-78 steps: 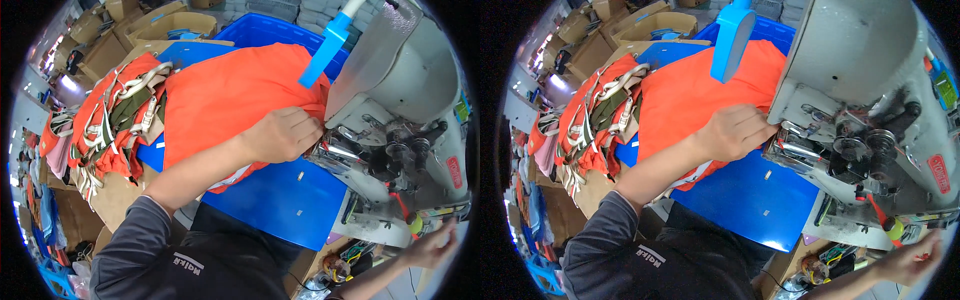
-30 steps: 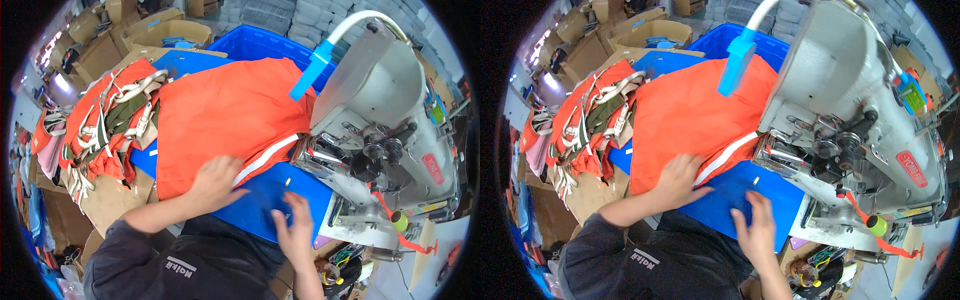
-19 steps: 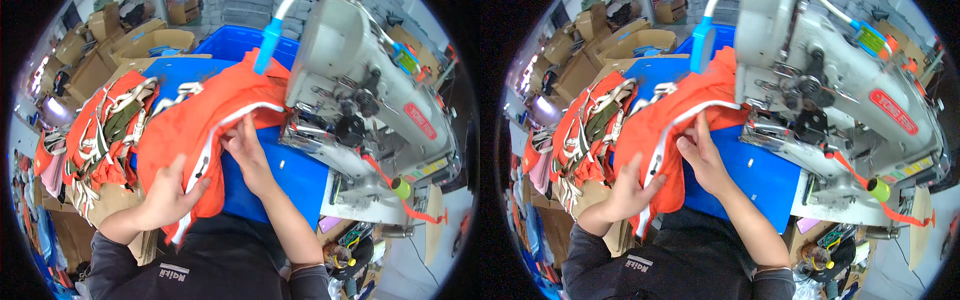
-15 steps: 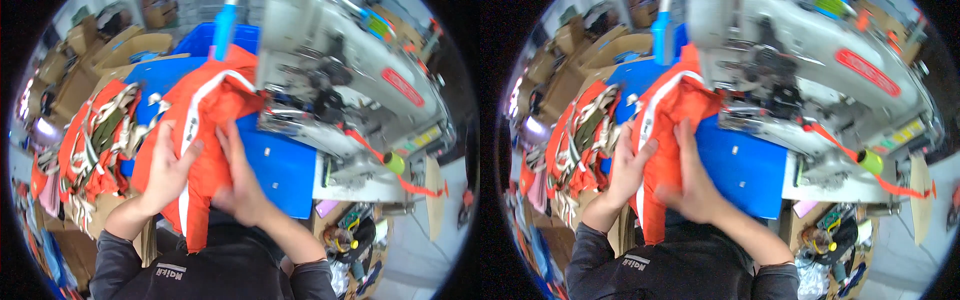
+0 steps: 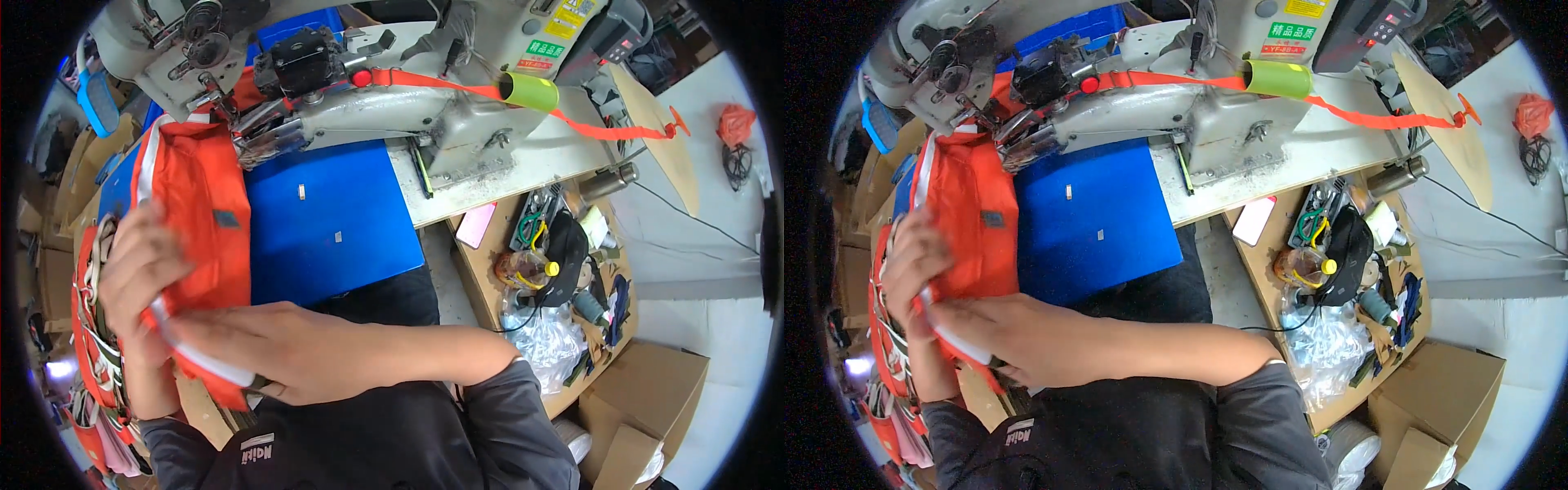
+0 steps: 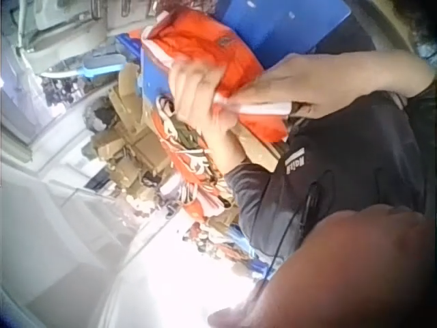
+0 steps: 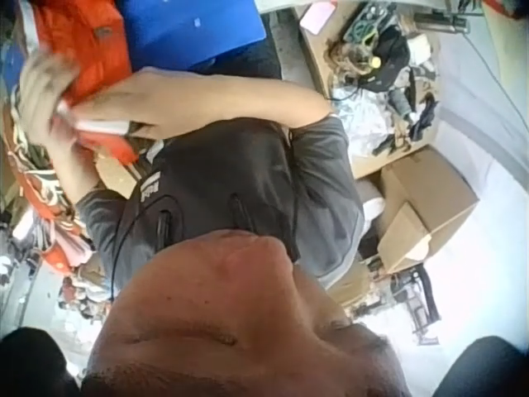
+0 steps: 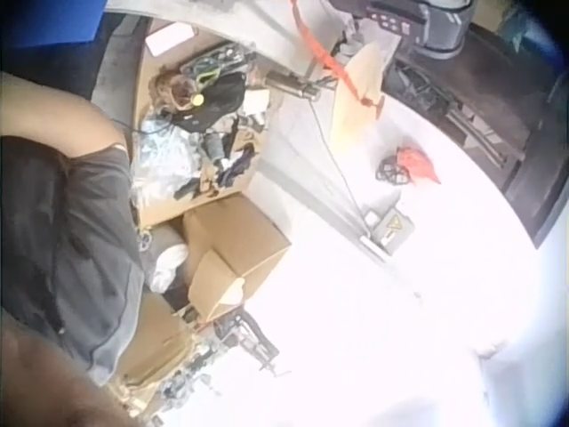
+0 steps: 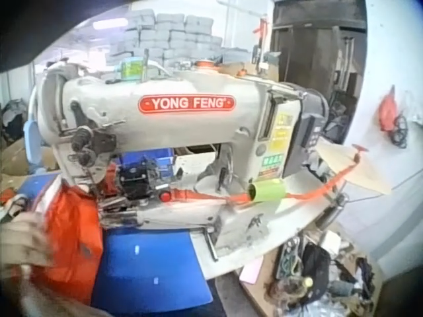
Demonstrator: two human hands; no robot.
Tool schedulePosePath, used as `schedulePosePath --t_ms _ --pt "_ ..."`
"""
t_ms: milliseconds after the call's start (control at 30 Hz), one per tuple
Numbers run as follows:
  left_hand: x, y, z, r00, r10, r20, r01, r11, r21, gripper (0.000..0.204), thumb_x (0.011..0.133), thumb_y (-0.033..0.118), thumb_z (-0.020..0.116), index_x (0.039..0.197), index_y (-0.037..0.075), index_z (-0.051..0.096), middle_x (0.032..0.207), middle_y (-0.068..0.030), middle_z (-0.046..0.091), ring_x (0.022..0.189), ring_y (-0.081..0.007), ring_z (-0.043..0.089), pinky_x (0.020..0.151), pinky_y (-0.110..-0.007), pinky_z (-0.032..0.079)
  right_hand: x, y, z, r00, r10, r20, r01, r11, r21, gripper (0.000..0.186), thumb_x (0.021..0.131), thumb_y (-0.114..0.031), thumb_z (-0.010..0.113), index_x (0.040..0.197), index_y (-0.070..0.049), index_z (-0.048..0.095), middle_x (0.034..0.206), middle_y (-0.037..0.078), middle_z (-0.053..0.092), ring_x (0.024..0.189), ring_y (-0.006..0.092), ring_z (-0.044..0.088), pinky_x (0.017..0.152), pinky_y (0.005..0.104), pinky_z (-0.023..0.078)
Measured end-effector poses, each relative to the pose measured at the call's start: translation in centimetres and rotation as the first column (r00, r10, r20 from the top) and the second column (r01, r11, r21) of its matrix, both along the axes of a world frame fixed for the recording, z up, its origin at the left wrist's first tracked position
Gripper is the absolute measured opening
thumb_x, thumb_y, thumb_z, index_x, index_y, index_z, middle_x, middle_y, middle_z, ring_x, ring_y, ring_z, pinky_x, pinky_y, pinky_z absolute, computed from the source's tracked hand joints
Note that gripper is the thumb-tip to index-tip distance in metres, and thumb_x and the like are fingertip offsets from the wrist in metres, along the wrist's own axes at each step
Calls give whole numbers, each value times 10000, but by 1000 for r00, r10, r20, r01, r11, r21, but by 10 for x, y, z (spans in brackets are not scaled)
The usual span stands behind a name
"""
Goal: Assembling and sewing life jacket components at an industrial sewing machine workstation.
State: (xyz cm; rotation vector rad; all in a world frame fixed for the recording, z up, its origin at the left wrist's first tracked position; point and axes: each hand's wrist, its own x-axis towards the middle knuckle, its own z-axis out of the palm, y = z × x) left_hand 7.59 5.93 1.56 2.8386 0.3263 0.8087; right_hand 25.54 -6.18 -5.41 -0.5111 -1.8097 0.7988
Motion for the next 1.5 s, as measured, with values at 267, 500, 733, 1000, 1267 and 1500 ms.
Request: schedulePosePath --t_ms 267,500,733,1000,1267,1500 --pt "-33 31 19 690 430 583 -609 780 146 291 964 97 590 734 -43 480 674 -29 443 640 -135 419 616 -283 367 -95 -14 -13 979 -179 -102 124 908 -400 839 830 -106 645 1504 41 168 1515 315 209 1431 455 197 1181 451 216" --pt "26 28 42 834 520 183 -550 810 202 354 901 176 700 705 -7 470 610 -59 373 562 -158 335 522 -283 317 -9 0 -38 846 -525 98 519 766 -380 352 787 -6 627 1131 31 561 1019 269 621 964 487 591 815 485 503" --pt "36 14 -15 879 454 147 -473 870 138 492 773 460 763 722 26 538 674 -97 535 648 -271 533 625 -372 409 30 16 -4 664 -733 146 747 658 -92 550 729 -58 719 1236 28 525 1107 225 598 967 424 622 800 448 533" --pt "-27 4 -89 523 310 794 -371 922 -116 426 966 124 436 1322 -103 486 1343 -226 527 1285 -344 484 1144 -443 327 24 43 9 717 -693 76 689 721 75 392 704 -14 739 1085 -38 647 900 127 672 732 309 656 587 361 507" --pt "-123 -110 -171 541 671 -506 -804 590 -76 906 793 368 655 1461 -92 250 1499 -281 299 1423 -404 277 1170 -500 228 -28 62 13 776 -491 -397 554 831 55 369 676 8 725 1036 -26 647 828 142 665 686 310 669 571 355 514" --pt "-158 -97 -86 666 744 -54 -688 584 -431 662 926 350 530 1411 -72 370 1427 -250 424 1345 -372 406 1123 -462 326 -21 38 24 905 -402 -136 409 912 27 550 590 -69 761 1120 -50 614 884 117 644 770 327 656 597 377 514"
